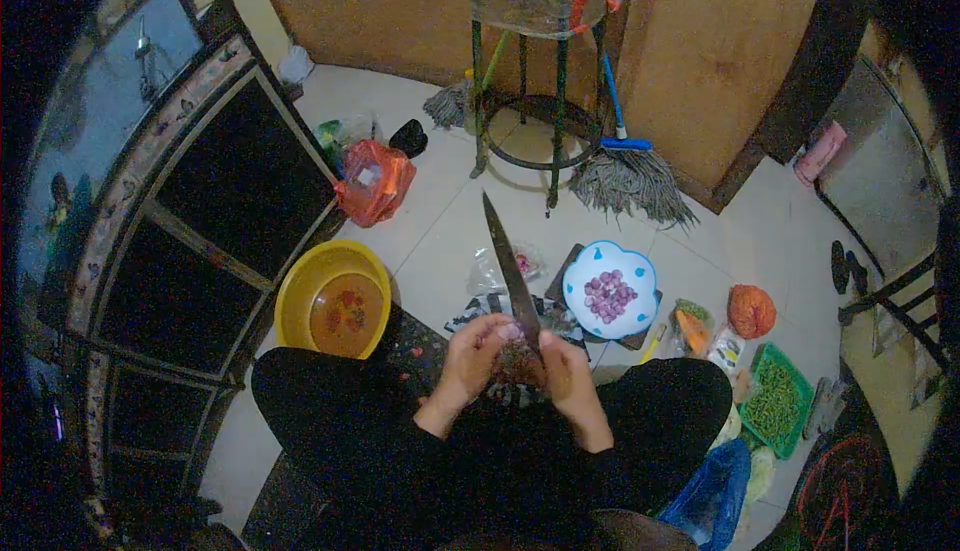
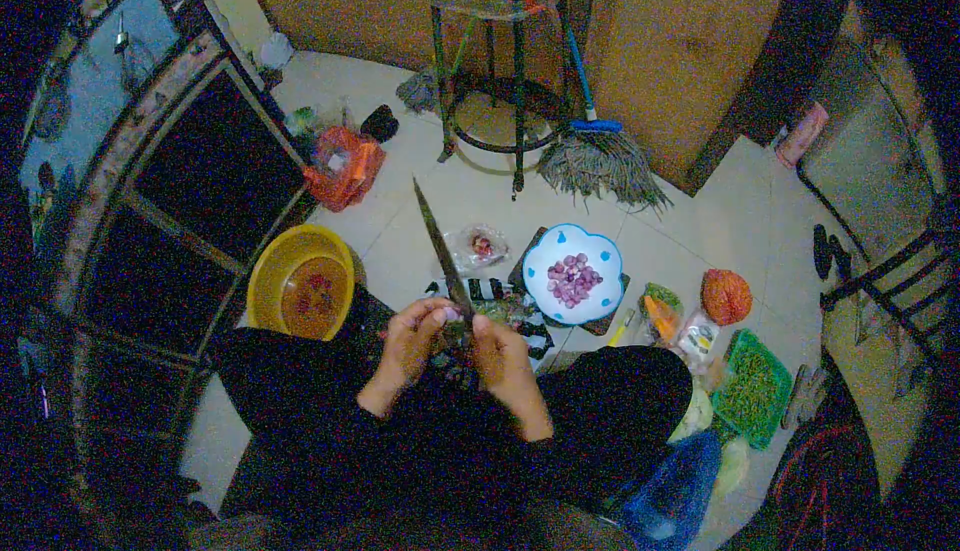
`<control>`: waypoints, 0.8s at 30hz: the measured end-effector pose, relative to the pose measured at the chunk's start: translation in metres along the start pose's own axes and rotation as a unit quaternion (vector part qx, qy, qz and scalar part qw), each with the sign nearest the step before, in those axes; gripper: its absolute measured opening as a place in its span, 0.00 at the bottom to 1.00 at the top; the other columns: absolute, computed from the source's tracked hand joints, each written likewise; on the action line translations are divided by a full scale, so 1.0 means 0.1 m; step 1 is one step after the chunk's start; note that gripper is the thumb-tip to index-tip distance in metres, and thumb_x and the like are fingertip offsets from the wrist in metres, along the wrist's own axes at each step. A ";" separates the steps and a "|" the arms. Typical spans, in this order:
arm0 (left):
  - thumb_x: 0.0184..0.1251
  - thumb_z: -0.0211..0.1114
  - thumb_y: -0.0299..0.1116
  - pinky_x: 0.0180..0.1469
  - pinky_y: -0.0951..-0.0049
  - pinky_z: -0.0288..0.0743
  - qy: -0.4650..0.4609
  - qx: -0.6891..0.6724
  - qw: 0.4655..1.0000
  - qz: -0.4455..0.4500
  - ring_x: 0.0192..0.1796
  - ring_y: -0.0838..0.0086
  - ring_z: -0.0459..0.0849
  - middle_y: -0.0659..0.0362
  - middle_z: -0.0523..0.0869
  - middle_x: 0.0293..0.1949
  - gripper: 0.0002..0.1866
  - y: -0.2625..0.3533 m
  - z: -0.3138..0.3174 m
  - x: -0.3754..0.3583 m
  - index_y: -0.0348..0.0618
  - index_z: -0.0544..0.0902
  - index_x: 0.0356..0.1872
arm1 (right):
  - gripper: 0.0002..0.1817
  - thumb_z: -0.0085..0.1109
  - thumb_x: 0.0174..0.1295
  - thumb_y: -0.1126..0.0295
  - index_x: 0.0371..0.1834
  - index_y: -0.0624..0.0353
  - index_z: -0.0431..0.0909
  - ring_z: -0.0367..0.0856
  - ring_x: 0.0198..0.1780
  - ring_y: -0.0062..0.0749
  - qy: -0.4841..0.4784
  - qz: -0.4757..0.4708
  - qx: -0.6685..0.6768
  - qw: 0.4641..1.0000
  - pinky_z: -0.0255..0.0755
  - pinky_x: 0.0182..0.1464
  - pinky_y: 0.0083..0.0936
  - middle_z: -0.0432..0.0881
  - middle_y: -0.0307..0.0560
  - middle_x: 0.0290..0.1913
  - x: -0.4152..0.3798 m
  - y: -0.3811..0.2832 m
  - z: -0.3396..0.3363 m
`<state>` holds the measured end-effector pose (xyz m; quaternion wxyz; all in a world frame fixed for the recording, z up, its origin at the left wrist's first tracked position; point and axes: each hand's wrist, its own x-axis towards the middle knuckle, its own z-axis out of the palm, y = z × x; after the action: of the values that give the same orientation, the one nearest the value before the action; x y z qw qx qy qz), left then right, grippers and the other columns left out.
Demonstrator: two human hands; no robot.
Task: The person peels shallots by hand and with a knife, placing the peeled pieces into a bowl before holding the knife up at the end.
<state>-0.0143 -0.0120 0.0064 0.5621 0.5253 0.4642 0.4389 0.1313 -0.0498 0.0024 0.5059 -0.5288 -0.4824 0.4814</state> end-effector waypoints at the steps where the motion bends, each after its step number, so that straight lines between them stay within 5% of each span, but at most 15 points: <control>1: 0.65 0.56 0.34 0.30 0.83 0.67 -0.002 -0.008 1.000 -0.008 0.28 0.84 0.72 0.64 0.81 0.34 0.12 0.06 0.01 -0.01 0.37 0.79 0.42 | 0.23 0.41 0.68 0.53 0.22 0.59 0.69 0.58 0.19 0.15 -0.008 0.023 0.019 1.000 0.51 0.20 0.20 0.63 0.30 0.16 0.00 -0.02 -0.01; 6: 0.65 0.57 0.34 0.31 0.86 0.65 -0.018 -0.099 0.993 -0.069 0.29 0.86 0.71 0.66 0.80 0.31 0.12 -0.07 -0.01 0.01 0.38 0.78 0.45 | 0.20 0.42 0.68 0.55 0.24 0.56 0.71 0.57 0.20 0.13 -0.022 0.108 0.134 0.985 0.50 0.20 0.15 0.64 0.28 0.18 0.02 -0.10 -0.04; 9: 0.65 0.57 0.33 0.34 0.86 0.67 -0.024 -0.111 0.990 -0.087 0.31 0.86 0.72 0.67 0.78 0.30 0.13 -0.06 -0.03 0.02 0.37 0.77 0.46 | 0.18 0.44 0.68 0.57 0.36 0.59 0.76 0.59 0.21 0.13 -0.031 0.132 0.180 0.974 0.53 0.22 0.14 0.66 0.28 0.19 -0.02 -0.22 -0.03; 13: 0.64 0.58 0.31 0.36 0.86 0.67 -0.002 -0.068 0.996 -0.054 0.32 0.86 0.72 0.67 0.77 0.29 0.13 -0.08 0.00 0.03 0.37 0.77 0.47 | 0.19 0.44 0.68 0.59 0.50 0.64 0.74 0.60 0.23 0.14 -0.033 -0.014 0.001 0.999 0.57 0.25 0.16 0.67 0.31 0.20 0.00 -0.09 -0.02; 15: 0.64 0.59 0.31 0.37 0.85 0.68 0.005 -0.031 0.999 0.000 0.33 0.85 0.72 0.66 0.77 0.30 0.13 -0.17 0.00 0.04 0.37 0.77 0.47 | 0.20 0.44 0.68 0.60 0.53 0.65 0.72 0.62 0.25 0.15 -0.077 0.022 -0.015 0.997 0.60 0.27 0.19 0.68 0.34 0.21 -0.02 -0.09 -0.04; 19: 0.62 0.61 0.31 0.39 0.84 0.69 0.012 -0.001 1.000 0.014 0.35 0.84 0.73 0.65 0.79 0.34 0.13 -0.29 -0.04 0.04 0.36 0.78 0.47 | 0.20 0.42 0.68 0.59 0.52 0.65 0.72 0.65 0.28 0.19 -0.058 -0.005 -0.033 0.998 0.64 0.30 0.23 0.70 0.38 0.23 -0.03 -0.03 0.01; 24: 0.63 0.60 0.32 0.36 0.84 0.68 -0.023 -0.154 0.986 -0.053 0.33 0.85 0.72 0.64 0.79 0.37 0.15 -0.10 -0.02 -0.02 0.38 0.76 0.48 | 0.23 0.41 0.68 0.56 0.51 0.66 0.72 0.67 0.28 0.20 0.017 -0.015 -0.002 1.000 0.65 0.30 0.24 0.73 0.38 0.23 0.00 -0.05 0.03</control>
<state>-0.0170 -0.0137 -0.0035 0.6693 0.4166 0.4052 0.4629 0.1277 -0.0497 0.0074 0.5203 -0.5309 -0.4822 0.4636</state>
